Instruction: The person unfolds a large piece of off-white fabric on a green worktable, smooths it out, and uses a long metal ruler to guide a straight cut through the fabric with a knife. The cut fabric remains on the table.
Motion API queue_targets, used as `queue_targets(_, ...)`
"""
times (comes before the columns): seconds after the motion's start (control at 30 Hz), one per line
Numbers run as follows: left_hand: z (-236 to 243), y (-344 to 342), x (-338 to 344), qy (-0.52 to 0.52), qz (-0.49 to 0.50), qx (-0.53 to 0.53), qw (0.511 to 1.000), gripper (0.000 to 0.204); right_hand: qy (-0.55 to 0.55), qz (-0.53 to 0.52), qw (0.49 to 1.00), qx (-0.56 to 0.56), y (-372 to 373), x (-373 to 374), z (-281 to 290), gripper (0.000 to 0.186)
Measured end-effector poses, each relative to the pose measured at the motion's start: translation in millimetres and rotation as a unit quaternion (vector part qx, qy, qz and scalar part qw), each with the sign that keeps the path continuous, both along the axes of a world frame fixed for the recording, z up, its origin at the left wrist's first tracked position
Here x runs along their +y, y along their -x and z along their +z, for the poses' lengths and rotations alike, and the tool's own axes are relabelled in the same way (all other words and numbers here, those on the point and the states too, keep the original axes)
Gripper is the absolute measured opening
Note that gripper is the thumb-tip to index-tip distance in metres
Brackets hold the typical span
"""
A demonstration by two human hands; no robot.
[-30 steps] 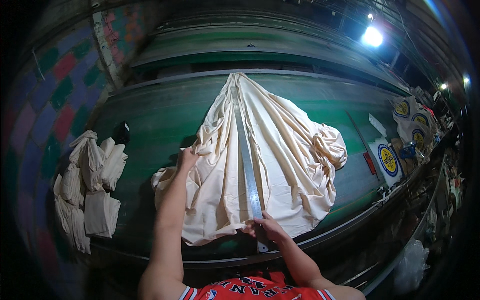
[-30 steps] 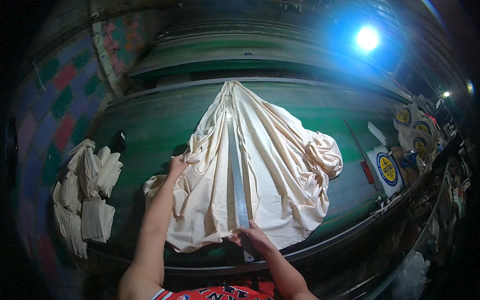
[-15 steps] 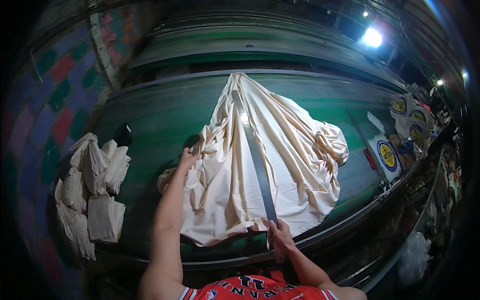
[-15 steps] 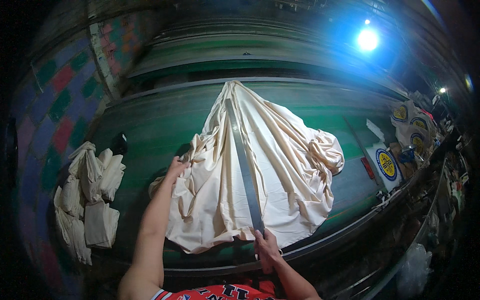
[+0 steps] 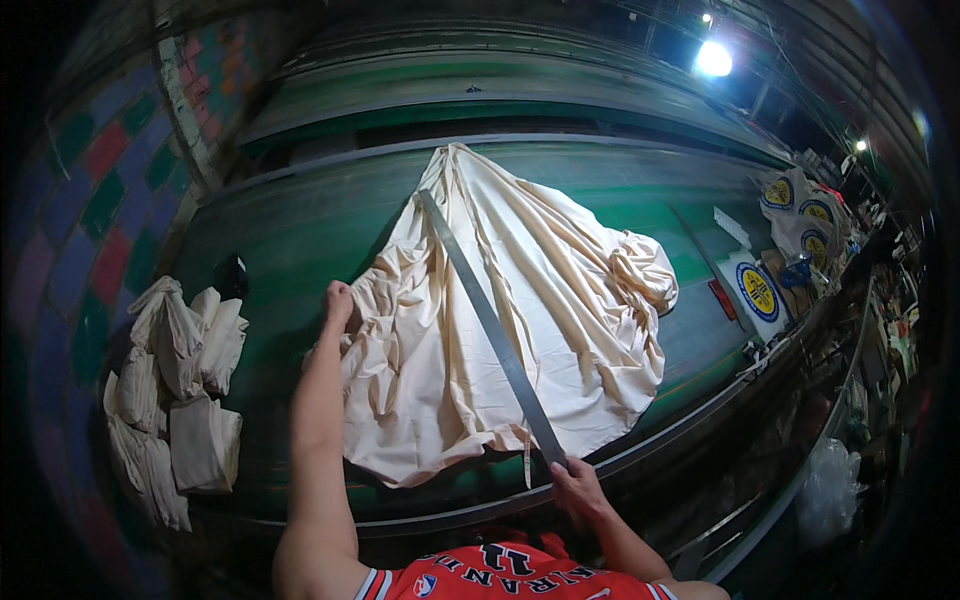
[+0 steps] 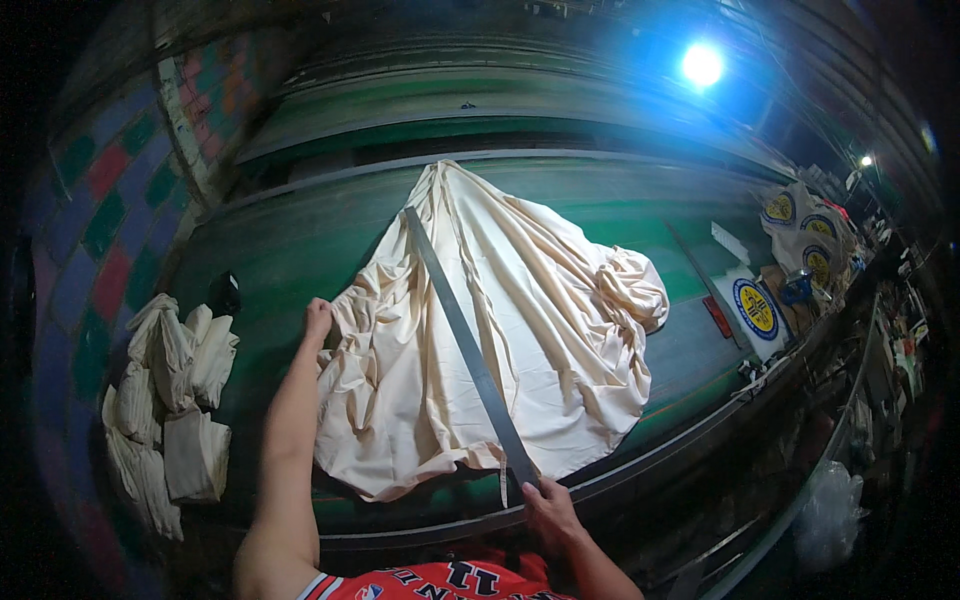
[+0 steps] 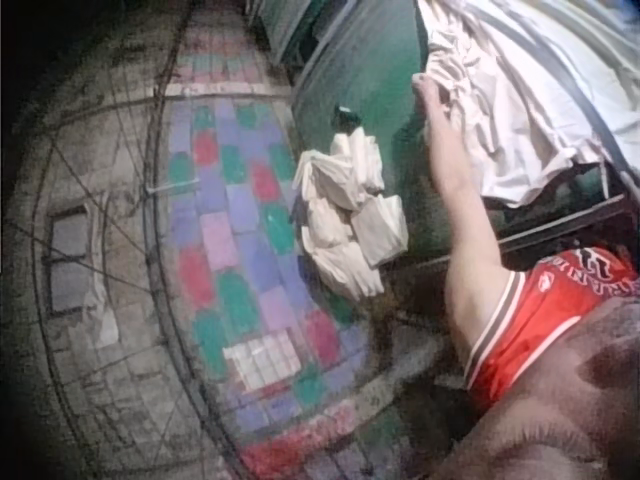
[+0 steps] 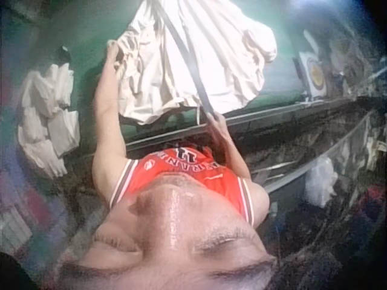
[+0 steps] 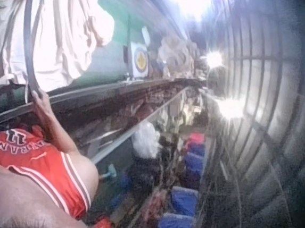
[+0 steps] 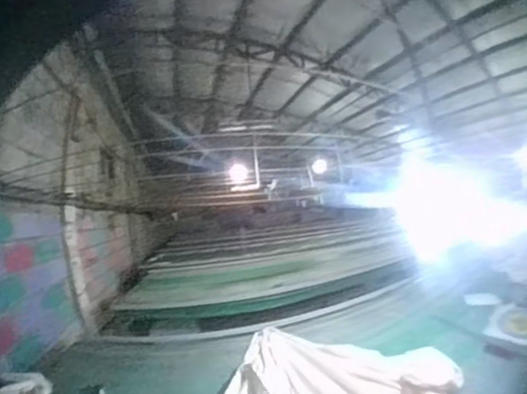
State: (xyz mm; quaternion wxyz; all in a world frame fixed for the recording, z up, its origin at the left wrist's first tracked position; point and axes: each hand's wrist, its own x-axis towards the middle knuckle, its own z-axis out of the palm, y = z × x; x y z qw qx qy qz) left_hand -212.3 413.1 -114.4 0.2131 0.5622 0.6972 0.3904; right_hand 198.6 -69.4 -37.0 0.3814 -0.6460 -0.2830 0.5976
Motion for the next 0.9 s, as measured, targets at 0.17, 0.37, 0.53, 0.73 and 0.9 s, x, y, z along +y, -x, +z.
queue_targets(0.17,37.9,2.2,1.6,-0.021,0.114,-0.015,0.993,0.021,0.060,-0.014,0.998,-0.009,-15.4,-43.6,16.3,0.021)
queue_targets(0.37,64.0,-13.7,-16.8,-0.040,0.083,-0.037,0.995,0.021,0.104,0.047,0.991,-0.070,-21.1,-68.7,23.7,0.023)
queue_targets(0.53,72.3,-30.4,-38.3,-0.074,-0.084,-0.095,0.989,0.041,0.081,0.066,0.994,-0.029,-3.2,-40.7,25.8,0.025)
queue_targets(0.73,75.8,-28.3,-50.2,0.015,-0.123,-0.057,0.991,0.061,0.042,0.083,0.996,-0.002,33.9,18.2,12.3,0.026)
queue_targets(0.9,74.1,-2.0,-51.6,0.237,-0.035,-0.037,0.970,0.027,0.010,0.105,0.994,0.027,59.0,72.2,-16.2,0.028)
